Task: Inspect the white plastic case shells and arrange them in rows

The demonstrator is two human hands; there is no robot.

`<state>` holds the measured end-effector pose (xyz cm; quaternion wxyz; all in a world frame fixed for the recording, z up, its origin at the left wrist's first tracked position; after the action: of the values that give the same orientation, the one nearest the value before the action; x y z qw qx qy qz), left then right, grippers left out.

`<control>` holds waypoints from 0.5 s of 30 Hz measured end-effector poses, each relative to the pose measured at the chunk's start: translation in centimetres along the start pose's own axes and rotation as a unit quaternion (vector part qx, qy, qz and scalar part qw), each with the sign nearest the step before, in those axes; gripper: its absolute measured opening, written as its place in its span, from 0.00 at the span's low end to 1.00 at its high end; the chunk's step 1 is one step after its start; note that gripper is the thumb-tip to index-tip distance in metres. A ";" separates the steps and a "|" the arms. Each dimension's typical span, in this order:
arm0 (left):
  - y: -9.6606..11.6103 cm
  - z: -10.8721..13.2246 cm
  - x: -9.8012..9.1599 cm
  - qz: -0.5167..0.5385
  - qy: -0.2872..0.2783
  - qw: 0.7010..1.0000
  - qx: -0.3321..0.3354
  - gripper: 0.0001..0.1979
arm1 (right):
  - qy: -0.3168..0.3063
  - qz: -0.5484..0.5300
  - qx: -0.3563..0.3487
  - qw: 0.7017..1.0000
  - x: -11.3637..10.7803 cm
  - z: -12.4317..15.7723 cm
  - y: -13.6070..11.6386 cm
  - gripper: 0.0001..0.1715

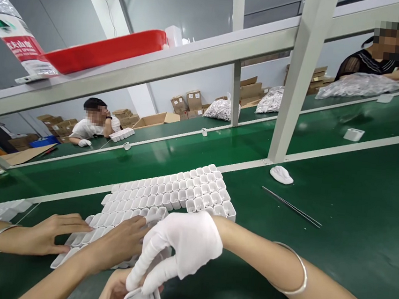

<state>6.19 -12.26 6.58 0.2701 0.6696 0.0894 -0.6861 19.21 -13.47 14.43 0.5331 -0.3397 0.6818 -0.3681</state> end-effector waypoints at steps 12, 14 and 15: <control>3.7 3.6 5.5 0.646 0.046 0.749 -0.140 0.51 | -0.057 0.146 -0.028 0.987 2.7 0.7 0.0 0.29; 4.3 2.2 6.5 0.727 0.041 0.677 -0.103 0.58 | -0.005 0.123 -0.018 0.992 1.8 1.4 -0.1 0.24; 4.1 1.6 6.7 0.740 0.043 0.665 -0.096 0.58 | 0.023 0.098 -0.009 0.995 0.8 1.9 -0.2 0.22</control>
<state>7.09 -18.16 1.23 0.7475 0.5145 -0.3585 -0.2192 20.89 -14.51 13.93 0.5478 -0.2676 0.7272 -0.3154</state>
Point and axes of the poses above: each hand's wrist, its own z-axis away from the middle knuckle, its own x-axis out of the palm, y = z × x, the point moved 7 cm from there along -z, towards the middle knuckle, and after that the axes turned 7 degrees about x, right-handed, at the moved point
